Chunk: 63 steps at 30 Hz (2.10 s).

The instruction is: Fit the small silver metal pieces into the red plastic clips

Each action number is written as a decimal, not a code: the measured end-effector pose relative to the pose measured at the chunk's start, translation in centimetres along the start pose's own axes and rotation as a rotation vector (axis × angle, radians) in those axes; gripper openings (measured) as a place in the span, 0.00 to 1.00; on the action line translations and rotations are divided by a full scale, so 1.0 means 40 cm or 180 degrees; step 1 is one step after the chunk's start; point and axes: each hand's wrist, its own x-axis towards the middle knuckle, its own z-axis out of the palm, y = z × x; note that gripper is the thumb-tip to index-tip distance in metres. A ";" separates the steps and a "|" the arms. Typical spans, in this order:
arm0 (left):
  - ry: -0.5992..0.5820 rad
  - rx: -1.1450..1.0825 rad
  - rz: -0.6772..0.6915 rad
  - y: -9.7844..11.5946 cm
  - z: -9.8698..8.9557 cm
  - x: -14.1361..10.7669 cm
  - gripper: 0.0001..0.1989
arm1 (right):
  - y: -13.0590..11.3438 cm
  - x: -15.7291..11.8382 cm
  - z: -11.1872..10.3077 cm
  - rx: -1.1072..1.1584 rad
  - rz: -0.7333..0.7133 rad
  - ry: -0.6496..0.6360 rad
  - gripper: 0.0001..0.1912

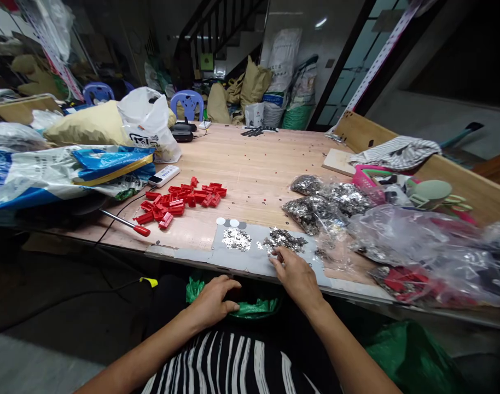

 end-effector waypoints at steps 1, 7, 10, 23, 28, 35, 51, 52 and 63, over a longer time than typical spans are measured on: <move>-0.0007 0.0023 -0.0022 -0.001 -0.002 -0.001 0.21 | 0.005 0.004 0.006 -0.0142 0.0028 0.0059 0.07; -0.0172 -0.0809 -0.0155 0.039 -0.052 0.022 0.14 | 0.007 0.015 0.045 -0.0515 -0.0059 0.0047 0.08; 0.0047 -0.1313 -0.0133 0.056 -0.104 0.055 0.13 | 0.013 0.018 0.057 -0.0509 -0.0140 0.0153 0.10; 0.2218 0.0748 -0.0487 0.031 -0.308 0.321 0.23 | 0.047 0.021 0.087 0.0192 -0.0592 0.0330 0.14; 0.2384 0.0710 -0.1032 0.017 -0.324 0.419 0.16 | 0.055 0.022 0.084 0.0316 -0.0671 0.0388 0.14; 0.2443 0.0704 -0.1085 0.011 -0.322 0.417 0.08 | 0.072 0.018 0.080 0.0551 -0.0585 0.0317 0.12; 0.1855 -0.0919 0.0873 0.084 -0.155 0.124 0.07 | -0.015 0.037 0.006 0.1314 -0.0154 0.0354 0.13; 0.1783 -0.1043 0.0850 0.092 -0.148 0.116 0.09 | -0.023 0.034 -0.001 0.1425 -0.0134 0.0328 0.13; 0.0831 -0.1391 0.0861 0.149 -0.098 0.067 0.10 | -0.091 0.022 -0.014 0.2737 -0.0096 -0.0069 0.13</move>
